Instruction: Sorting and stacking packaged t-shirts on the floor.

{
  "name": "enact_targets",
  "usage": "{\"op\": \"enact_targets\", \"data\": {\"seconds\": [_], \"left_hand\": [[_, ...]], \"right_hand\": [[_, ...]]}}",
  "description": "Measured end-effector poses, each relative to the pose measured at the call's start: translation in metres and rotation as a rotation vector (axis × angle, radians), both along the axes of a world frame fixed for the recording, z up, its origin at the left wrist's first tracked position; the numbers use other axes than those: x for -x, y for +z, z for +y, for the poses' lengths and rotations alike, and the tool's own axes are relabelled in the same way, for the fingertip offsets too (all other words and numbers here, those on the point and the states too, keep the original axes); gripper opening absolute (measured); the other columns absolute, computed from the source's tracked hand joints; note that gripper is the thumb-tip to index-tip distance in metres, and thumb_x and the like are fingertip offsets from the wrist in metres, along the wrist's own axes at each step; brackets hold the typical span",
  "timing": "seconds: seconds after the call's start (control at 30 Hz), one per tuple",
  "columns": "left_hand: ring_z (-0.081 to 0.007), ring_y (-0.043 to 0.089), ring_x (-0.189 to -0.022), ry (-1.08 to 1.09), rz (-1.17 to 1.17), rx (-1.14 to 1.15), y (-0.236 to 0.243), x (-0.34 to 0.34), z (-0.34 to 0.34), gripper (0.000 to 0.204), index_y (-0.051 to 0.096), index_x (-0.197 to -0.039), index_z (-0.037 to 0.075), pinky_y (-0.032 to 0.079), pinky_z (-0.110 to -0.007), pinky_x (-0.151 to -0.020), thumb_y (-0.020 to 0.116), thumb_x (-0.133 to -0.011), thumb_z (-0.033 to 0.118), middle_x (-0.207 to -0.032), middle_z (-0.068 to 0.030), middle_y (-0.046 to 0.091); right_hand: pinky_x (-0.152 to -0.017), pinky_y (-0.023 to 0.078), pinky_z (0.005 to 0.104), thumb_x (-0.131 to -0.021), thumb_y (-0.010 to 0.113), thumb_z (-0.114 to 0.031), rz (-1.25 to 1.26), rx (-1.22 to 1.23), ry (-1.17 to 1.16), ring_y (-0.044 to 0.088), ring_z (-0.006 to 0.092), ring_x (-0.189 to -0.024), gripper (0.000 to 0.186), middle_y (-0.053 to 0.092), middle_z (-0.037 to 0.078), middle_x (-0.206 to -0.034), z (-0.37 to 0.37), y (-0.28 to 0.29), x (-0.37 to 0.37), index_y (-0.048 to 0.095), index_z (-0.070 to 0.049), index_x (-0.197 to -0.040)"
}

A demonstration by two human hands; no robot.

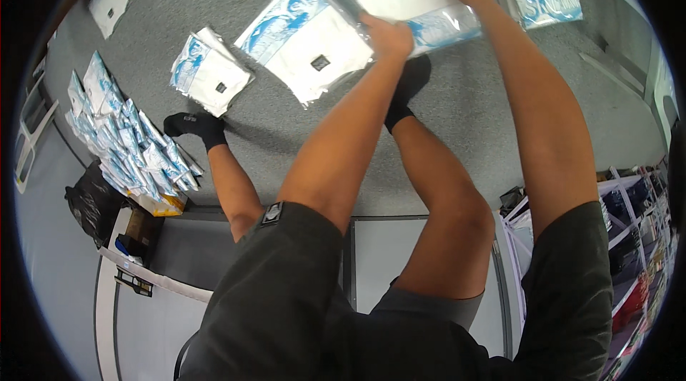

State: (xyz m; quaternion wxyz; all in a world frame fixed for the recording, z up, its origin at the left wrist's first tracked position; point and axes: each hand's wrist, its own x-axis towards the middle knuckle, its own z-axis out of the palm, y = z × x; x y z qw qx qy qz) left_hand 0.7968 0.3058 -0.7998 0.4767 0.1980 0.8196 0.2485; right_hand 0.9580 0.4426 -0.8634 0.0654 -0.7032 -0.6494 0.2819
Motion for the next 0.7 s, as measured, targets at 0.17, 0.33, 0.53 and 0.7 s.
{"op": "enact_targets", "data": {"seconds": [0.17,0.33,0.53,0.7], "left_hand": [[-0.0469,0.04,-0.128,-0.158,0.153,-0.128,0.01,0.022,0.003,0.09,0.007,-0.143,-0.009,0.031,-0.045,-0.111,0.065,-0.075,0.006,-0.137,-0.0376,0.034],[-0.0421,0.052,-0.119,0.027,0.08,-0.406,0.048,0.094,-0.017,0.08,0.021,-0.14,-0.007,0.044,-0.042,-0.101,0.068,-0.078,0.009,-0.135,-0.0336,0.041],[-0.024,0.069,-0.084,-0.005,0.032,-0.18,0.05,0.293,-0.079,0.022,0.063,-0.103,0.003,0.053,-0.035,-0.077,0.064,-0.087,0.018,-0.092,-0.0135,0.069],[-0.0232,0.069,-0.083,0.235,0.28,-0.094,0.034,0.511,-0.152,0.019,0.068,-0.097,0.006,0.052,-0.034,-0.076,0.064,-0.087,0.022,-0.087,-0.0132,0.07]], "right_hand": [[-0.108,0.035,0.0441,-0.089,0.051,-0.026,0.086,-0.072,0.229,0.046,0.043,-0.127,0.061,0.047,0.028,-0.138,0.024,0.009,-0.012,0.038,0.002,-0.142],[-0.104,0.038,0.0452,-0.083,0.065,-0.033,-0.105,-0.196,0.205,0.049,0.0435,-0.122,0.069,0.051,0.03,-0.13,-0.011,0.06,-0.001,0.043,0.007,-0.135],[-0.099,0.039,0.0474,-0.084,0.064,-0.025,-0.144,-0.07,0.377,0.052,0.0395,-0.113,0.048,0.058,0.02,-0.12,-0.079,0.129,0.105,0.054,-0.006,-0.127],[-0.092,0.044,0.0446,-0.084,0.065,-0.021,-0.094,0.068,0.393,0.057,0.0359,-0.104,0.037,0.061,0.018,-0.113,-0.115,0.149,0.245,0.06,-0.008,-0.119]]}}
